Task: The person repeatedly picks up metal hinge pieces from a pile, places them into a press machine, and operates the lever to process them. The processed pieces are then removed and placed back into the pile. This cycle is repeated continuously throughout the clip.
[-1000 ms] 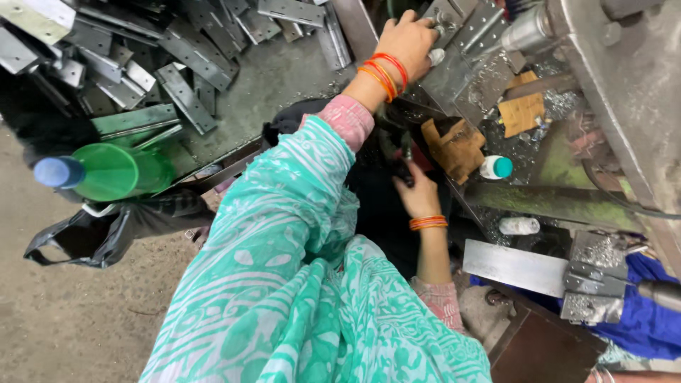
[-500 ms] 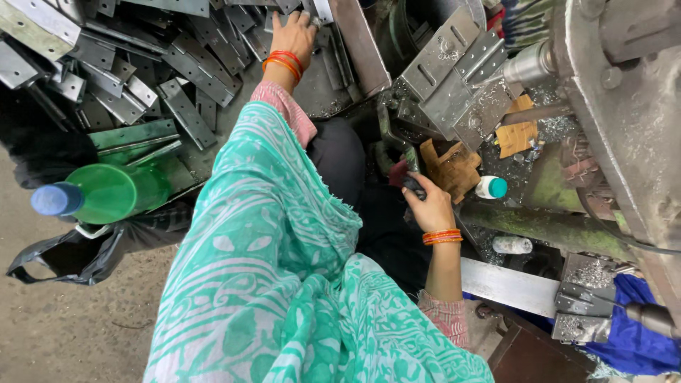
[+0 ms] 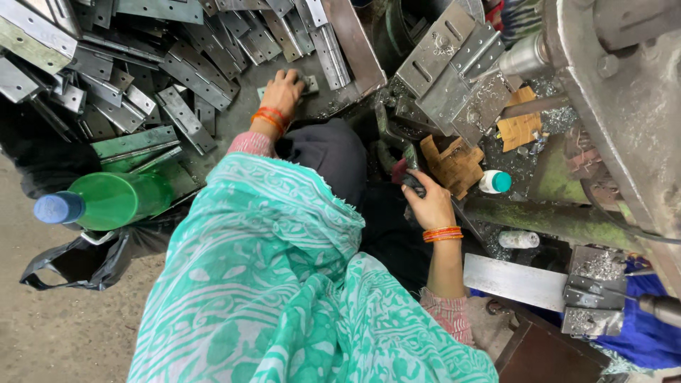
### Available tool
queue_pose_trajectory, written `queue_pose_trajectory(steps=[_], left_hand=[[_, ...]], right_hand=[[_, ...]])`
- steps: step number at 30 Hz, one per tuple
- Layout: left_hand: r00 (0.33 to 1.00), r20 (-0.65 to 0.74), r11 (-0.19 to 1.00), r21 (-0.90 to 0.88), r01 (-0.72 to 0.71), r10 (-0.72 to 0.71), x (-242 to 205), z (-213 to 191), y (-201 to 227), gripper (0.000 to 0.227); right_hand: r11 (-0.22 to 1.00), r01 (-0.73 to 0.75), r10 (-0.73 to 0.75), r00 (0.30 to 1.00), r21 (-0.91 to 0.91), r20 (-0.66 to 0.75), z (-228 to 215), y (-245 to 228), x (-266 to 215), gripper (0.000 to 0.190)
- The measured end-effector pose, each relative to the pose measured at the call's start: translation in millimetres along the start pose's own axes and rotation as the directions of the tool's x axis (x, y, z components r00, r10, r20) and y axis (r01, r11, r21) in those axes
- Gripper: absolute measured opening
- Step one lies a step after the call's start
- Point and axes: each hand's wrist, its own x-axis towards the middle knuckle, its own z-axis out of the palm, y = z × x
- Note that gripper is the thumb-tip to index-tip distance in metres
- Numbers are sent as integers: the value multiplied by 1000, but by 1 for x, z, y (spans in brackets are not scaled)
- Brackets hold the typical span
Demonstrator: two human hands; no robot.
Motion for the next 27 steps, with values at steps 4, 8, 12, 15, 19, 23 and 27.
queue_pose_trajectory(steps=[4, 8, 12, 15, 19, 23, 27], left_hand=[[996, -64, 997, -59, 55, -59, -46, 0, 4, 40], [991, -93, 995, -7, 101, -101, -58, 8, 6, 39], [975, -87, 978, -59, 199, -204, -57, 25, 7, 41], [954, -26, 943, -160, 292, -300, -46, 11, 3, 43], [910, -141, 886, -327, 329, -390, -12, -63, 16, 51], [891, -366, 829, -559, 22, -270, 39, -145, 69, 57], [938, -326, 775, -621, -120, -116, 93, -174, 155, 42]], right_hand=[[1000, -15, 15, 1000, -25, -11, -1, -2, 0, 44], [992, -126, 126, 992, 19, 25, -2, -6, -3, 45], [994, -99, 99, 995, -36, -11, -1, -1, -2, 44], [994, -101, 100, 995, -37, -14, 1, 1, -3, 45], [992, -122, 122, 992, -27, 1, 2, 2, -4, 45], [993, -117, 117, 993, -16, 1, 2, 4, -4, 46], [995, -92, 91, 996, -28, -8, 7, 9, -2, 47]])
